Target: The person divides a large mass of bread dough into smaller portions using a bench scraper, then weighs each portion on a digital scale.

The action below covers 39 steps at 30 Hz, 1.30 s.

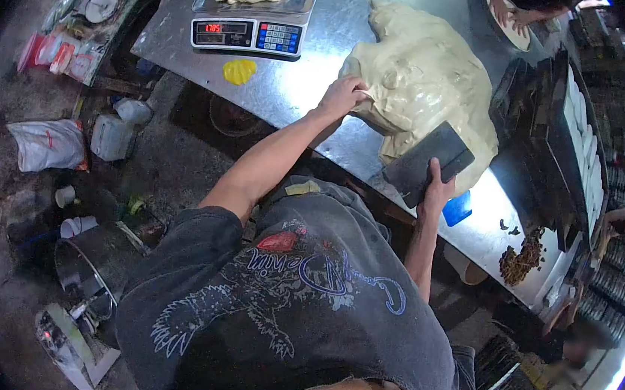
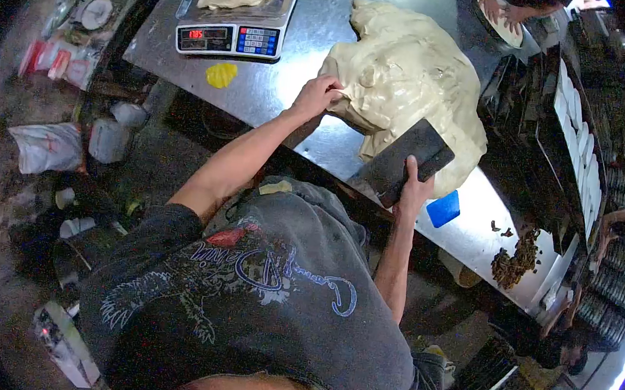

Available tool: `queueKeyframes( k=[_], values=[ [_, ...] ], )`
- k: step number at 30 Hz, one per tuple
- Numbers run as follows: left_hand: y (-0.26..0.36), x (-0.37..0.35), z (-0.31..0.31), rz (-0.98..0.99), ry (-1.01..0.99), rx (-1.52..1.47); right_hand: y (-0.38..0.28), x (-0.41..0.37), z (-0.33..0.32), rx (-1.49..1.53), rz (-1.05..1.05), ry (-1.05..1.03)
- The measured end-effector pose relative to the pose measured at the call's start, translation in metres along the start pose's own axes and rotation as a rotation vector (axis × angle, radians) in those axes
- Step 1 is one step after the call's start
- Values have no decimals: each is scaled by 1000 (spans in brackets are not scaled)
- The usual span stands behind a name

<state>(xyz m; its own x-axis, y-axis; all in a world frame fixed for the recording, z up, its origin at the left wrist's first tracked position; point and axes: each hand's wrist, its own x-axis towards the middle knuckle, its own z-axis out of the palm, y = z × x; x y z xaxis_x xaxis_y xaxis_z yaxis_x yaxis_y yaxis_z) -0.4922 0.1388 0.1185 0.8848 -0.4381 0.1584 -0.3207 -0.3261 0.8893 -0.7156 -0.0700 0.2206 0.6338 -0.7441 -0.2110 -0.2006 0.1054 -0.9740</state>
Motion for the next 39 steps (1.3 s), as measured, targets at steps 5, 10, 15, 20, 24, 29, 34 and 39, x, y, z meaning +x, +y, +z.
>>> queueKeyframes(
  k=[5,10,15,20,24,29,34,39],
  values=[
    [10,-6,-12,12,39,10,-6,21,28,-13,-157,35],
    [23,-5,-32,26,-15,5,17,48,106,-29,-235,-69],
    [5,-4,-57,-54,33,-67,35,39,166,-432,-144,-350],
    [-1,9,-86,-54,-18,-137,26,50,160,-311,-32,-305],
    [-13,31,-64,-13,-161,-189,32,55,175,-255,-107,-146],
    [-35,46,-20,169,-51,39,39,50,173,-113,-180,132],
    [-43,57,-10,148,-164,-19,12,49,145,-88,-225,265],
    [-33,50,-45,111,-177,-179,-12,39,188,-158,-235,212]
  ],
)
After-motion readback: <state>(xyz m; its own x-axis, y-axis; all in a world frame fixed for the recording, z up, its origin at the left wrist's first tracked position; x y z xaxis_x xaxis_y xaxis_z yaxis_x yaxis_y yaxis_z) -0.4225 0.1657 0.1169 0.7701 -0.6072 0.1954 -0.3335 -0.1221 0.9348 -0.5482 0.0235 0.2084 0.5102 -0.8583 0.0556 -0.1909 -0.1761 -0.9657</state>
